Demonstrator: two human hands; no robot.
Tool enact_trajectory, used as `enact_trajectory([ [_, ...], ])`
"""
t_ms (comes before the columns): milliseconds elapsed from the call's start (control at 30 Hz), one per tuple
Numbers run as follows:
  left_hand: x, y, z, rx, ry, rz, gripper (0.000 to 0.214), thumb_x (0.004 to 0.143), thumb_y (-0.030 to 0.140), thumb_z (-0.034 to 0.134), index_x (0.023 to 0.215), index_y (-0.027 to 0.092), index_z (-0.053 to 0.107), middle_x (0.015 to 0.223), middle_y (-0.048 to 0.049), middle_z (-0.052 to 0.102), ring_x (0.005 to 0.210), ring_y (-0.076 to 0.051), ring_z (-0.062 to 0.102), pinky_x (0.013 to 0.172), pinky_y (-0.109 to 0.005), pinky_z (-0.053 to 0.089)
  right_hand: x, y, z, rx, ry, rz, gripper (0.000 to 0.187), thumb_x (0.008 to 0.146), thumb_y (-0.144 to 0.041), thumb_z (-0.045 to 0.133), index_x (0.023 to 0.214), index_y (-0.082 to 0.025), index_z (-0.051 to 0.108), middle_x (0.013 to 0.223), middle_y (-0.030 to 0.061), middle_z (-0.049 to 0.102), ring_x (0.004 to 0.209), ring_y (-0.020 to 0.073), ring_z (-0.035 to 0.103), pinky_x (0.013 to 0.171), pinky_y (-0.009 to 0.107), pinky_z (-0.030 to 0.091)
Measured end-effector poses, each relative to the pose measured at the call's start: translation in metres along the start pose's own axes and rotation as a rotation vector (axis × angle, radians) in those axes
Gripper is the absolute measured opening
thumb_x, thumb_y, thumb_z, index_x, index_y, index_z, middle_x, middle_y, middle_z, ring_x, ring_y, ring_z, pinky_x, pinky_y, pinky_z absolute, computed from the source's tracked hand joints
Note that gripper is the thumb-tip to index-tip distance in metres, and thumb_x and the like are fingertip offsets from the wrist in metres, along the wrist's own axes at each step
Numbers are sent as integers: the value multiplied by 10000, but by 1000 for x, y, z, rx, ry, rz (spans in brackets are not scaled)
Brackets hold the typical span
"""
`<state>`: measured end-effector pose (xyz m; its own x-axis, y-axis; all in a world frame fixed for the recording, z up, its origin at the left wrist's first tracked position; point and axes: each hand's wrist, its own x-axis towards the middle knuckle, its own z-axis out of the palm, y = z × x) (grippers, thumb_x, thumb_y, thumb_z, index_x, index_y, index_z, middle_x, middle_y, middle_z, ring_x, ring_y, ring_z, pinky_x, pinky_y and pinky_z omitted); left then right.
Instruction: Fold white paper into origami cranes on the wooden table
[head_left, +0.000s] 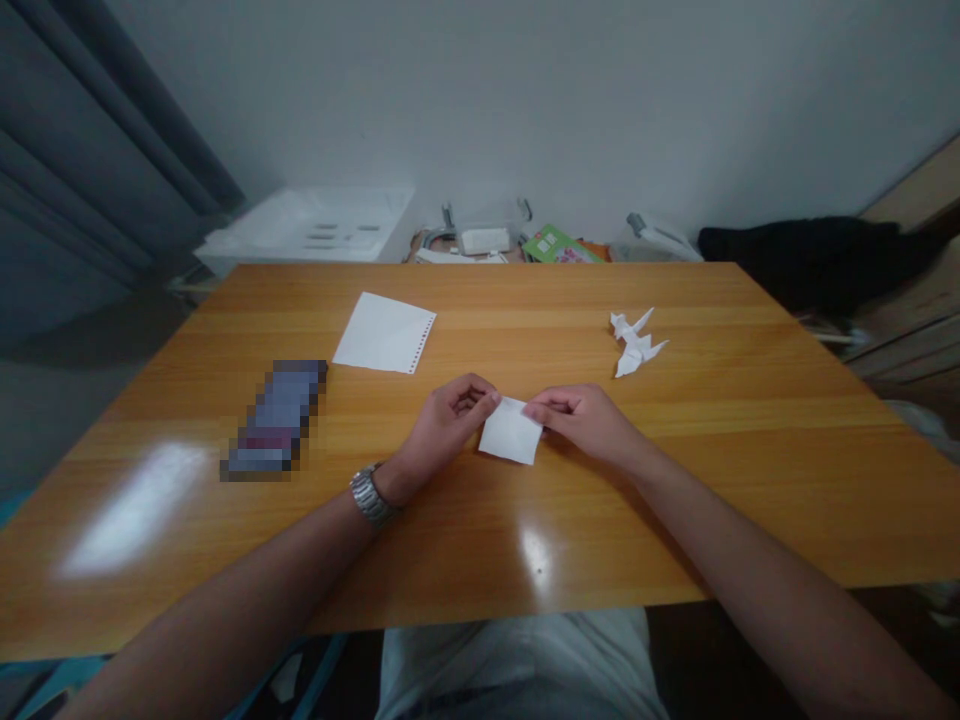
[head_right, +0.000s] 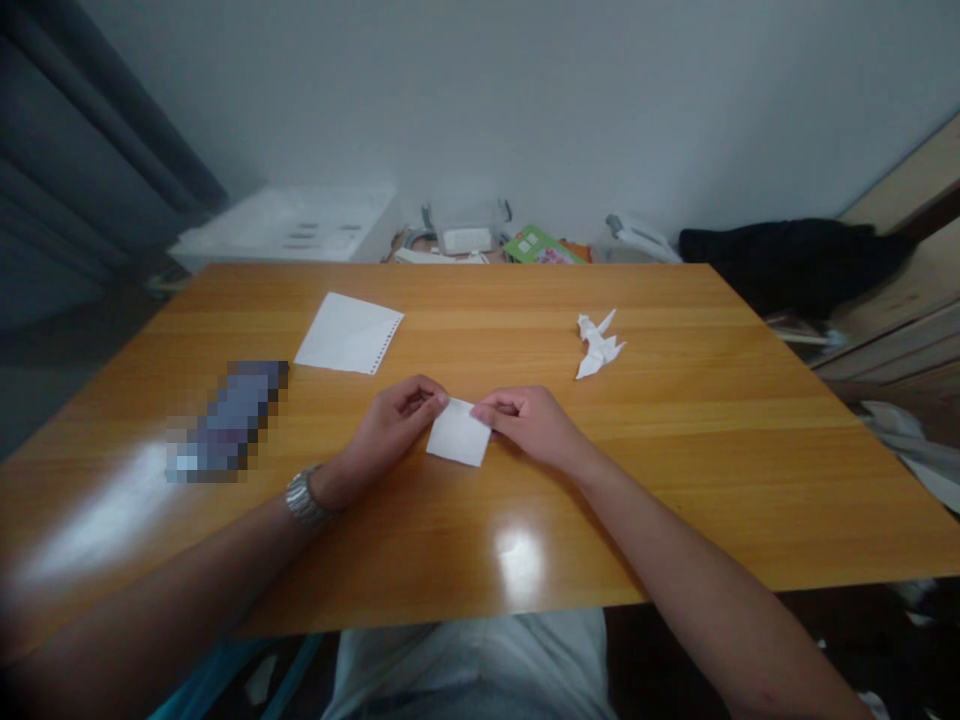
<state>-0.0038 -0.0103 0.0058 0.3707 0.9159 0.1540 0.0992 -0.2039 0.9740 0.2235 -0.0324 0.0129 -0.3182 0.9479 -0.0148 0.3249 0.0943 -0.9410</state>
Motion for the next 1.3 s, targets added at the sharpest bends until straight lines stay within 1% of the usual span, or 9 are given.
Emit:
enact_trajectory([
  [167,-1,1,-1,14,33,1,271,902,414,697,869,150,646,807,-24,662,734,-131,604,651,-231,469,0,-1,2,27,6,-3,308,910,-457,674,914,-172,790,890,58,793,771,179,699,716,279,509],
  [267,0,1,-2,51,65,-2,278,904,421,690,853,151,650,791,-24,658,718,-133,594,631,-233,458,1,1,2,88,8,10,329,901,-480,685,938,-171,791,925,68,796,790,183,705,731,285,520],
  [400,1,2,-4,93,85,-5,276,904,419,679,842,151,652,776,-20,651,701,-131,583,616,-231,444,1,4,2,116,15,30,369,893,-514,685,964,-168,792,897,72,790,755,181,698,714,292,525],
  [533,-1,4,-2,67,30,-19,278,914,430,660,867,156,657,798,-27,675,717,-136,609,619,-226,462,0,4,1,39,14,13,358,911,-504,662,940,-172,792,862,63,784,750,188,696,716,299,526],
  [667,-3,5,1,110,-59,-55,306,897,462,675,921,157,693,817,-43,709,701,-149,624,597,-233,465,-1,0,0,-24,19,-26,337,916,-487,654,943,-182,794,907,64,792,817,210,713,766,317,534],
  [900,-2,2,-1,115,-36,-25,306,902,460,680,850,161,634,753,-14,658,657,-123,575,571,-216,433,0,2,3,29,21,-26,327,916,-479,660,969,-181,782,971,69,795,859,211,714,795,319,530],
  [1000,-1,1,-3,104,-10,-10,314,903,459,685,830,161,620,762,-12,652,681,-123,576,587,-215,436,0,3,3,56,25,-10,335,911,-491,664,944,-175,767,932,57,784,820,201,697,769,310,516],
  [1133,-1,1,-3,75,4,-8,311,903,450,693,825,157,626,769,-17,657,693,-124,579,597,-218,439,1,3,1,27,37,-27,344,928,-493,638,890,-173,757,834,36,749,750,178,655,714,289,485],
  [1300,0,0,-1,78,21,-28,299,896,451,695,852,158,655,781,-22,658,687,-127,571,594,-224,434,1,5,1,32,40,-30,363,923,-522,639,874,-179,748,812,34,733,736,178,647,692,287,480],
])
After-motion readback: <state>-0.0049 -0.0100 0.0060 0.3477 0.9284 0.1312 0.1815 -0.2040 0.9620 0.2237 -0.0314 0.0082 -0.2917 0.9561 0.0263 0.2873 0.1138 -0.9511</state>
